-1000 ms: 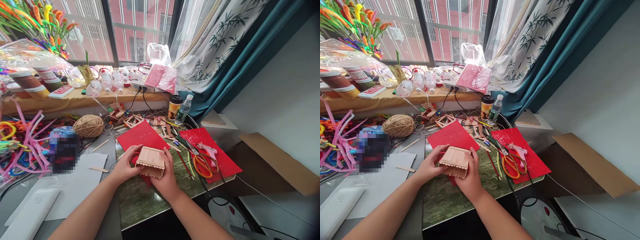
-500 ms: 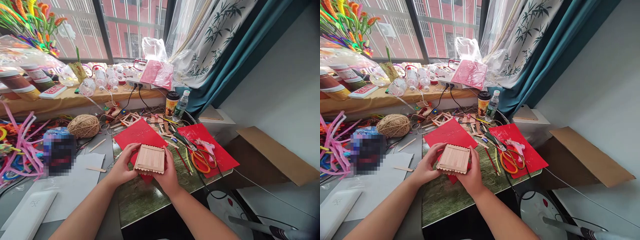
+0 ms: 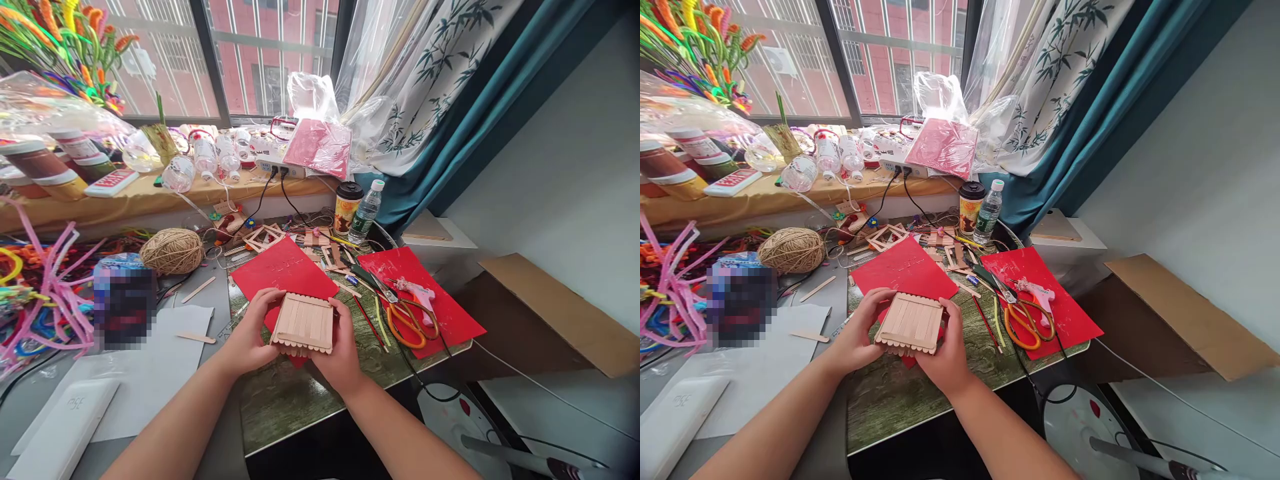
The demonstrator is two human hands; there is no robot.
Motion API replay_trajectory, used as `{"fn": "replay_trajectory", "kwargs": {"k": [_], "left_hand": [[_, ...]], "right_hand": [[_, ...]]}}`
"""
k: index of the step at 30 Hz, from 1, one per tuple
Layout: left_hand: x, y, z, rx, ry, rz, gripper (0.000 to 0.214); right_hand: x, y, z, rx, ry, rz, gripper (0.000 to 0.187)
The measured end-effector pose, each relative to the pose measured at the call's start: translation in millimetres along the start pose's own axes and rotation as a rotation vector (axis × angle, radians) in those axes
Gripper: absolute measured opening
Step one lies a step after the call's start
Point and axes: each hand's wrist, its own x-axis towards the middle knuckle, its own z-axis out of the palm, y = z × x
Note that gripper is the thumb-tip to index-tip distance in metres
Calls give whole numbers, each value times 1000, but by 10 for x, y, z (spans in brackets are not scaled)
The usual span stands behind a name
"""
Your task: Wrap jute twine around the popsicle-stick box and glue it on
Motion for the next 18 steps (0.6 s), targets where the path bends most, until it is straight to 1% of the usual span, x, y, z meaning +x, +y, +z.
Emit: {"fn": "replay_trajectory", "kwargs": {"k": [3, 5, 8, 10, 12, 14, 16, 18], "left_hand": [[-30, -16, 21, -61, 3, -50, 100], [-39, -48, 35, -109, -17, -82, 103], [-25, -135, 73, -219, -8, -147, 101], [-4, -187, 125, -345, 37, -227, 97], [18, -197, 195, -493, 92, -329, 86], [31, -157, 260, -659, 116, -414, 73], [37, -91, 290, -786, 115, -477, 66], [42, -42, 264, -817, 153, -519, 63]], "right_hand": [[15, -14, 9, 107, -32, 56, 87], [19, -22, 19, 148, -38, 71, 84], [22, -27, 35, 140, 24, 60, 87], [29, -21, 40, 93, 98, 29, 91], [35, -10, 37, 1, 166, -18, 93], [30, -2, 25, -140, 199, -80, 93], [1, -5, 10, -275, 172, -150, 97], [-48, -19, -8, -316, 71, -221, 104]]}}
